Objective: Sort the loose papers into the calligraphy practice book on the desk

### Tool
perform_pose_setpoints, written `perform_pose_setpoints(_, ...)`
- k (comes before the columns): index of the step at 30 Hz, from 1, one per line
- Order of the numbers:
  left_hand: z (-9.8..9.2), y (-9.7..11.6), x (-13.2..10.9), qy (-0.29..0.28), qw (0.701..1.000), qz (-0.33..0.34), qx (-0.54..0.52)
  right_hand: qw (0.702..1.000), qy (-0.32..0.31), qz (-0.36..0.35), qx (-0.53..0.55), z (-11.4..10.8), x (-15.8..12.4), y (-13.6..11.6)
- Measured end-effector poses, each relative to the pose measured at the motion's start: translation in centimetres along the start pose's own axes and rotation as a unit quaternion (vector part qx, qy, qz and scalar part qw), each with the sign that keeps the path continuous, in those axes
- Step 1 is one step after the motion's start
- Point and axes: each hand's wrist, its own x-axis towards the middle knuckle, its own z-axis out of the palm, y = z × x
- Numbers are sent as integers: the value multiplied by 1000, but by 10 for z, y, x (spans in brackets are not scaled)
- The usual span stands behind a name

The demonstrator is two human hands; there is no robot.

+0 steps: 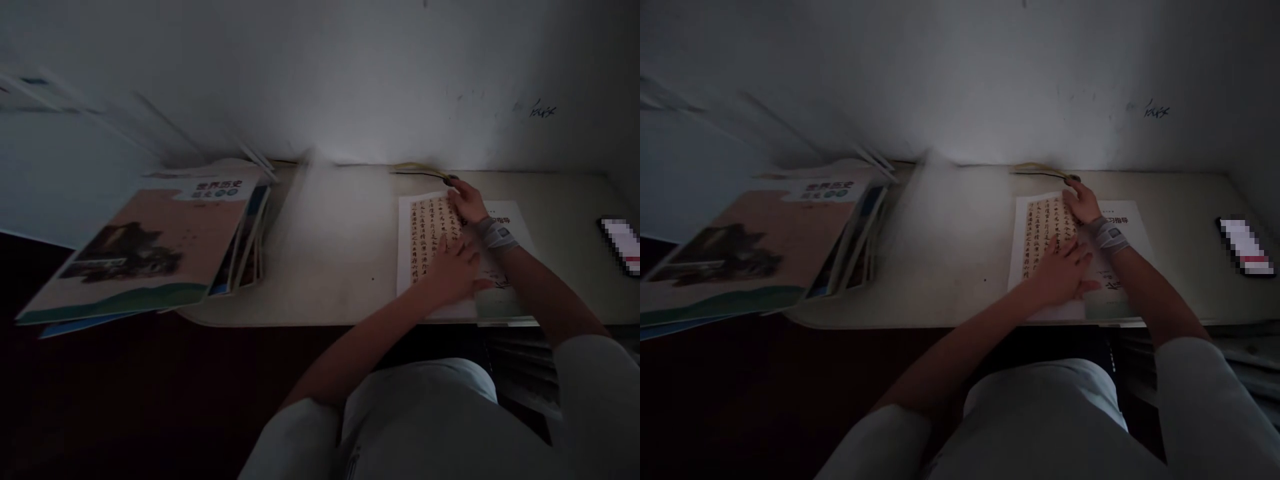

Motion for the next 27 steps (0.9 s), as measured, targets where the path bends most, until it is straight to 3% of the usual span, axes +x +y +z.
perform_pose_setpoints(4, -2, -15, 13, -21, 999, -27, 28, 995, 39, 65, 59, 3, -2, 2)
perform_pose_setpoints(9, -2, -16, -7, -28, 994, -104, 35, 996, 18, -6, 90, 12, -8, 4)
perform_pose_setpoints(13, 3, -10, -24, -25, 988, -154, 20, 995, 32, -77, 55, 21, -5, 9)
perform_pose_setpoints(20, 9, 9, -84, -15, 999, -38, 23, 997, 60, -32, 26, 26, -3, 20)
perform_pose_setpoints(23, 19, 13, -104, -3, 995, -78, 66, 997, 71, -28, 19, 27, -3, 22)
perform_pose_setpoints(27, 36, 17, -105, 11, 989, -113, 92, 996, 78, -30, 23, 26, -3, 21)
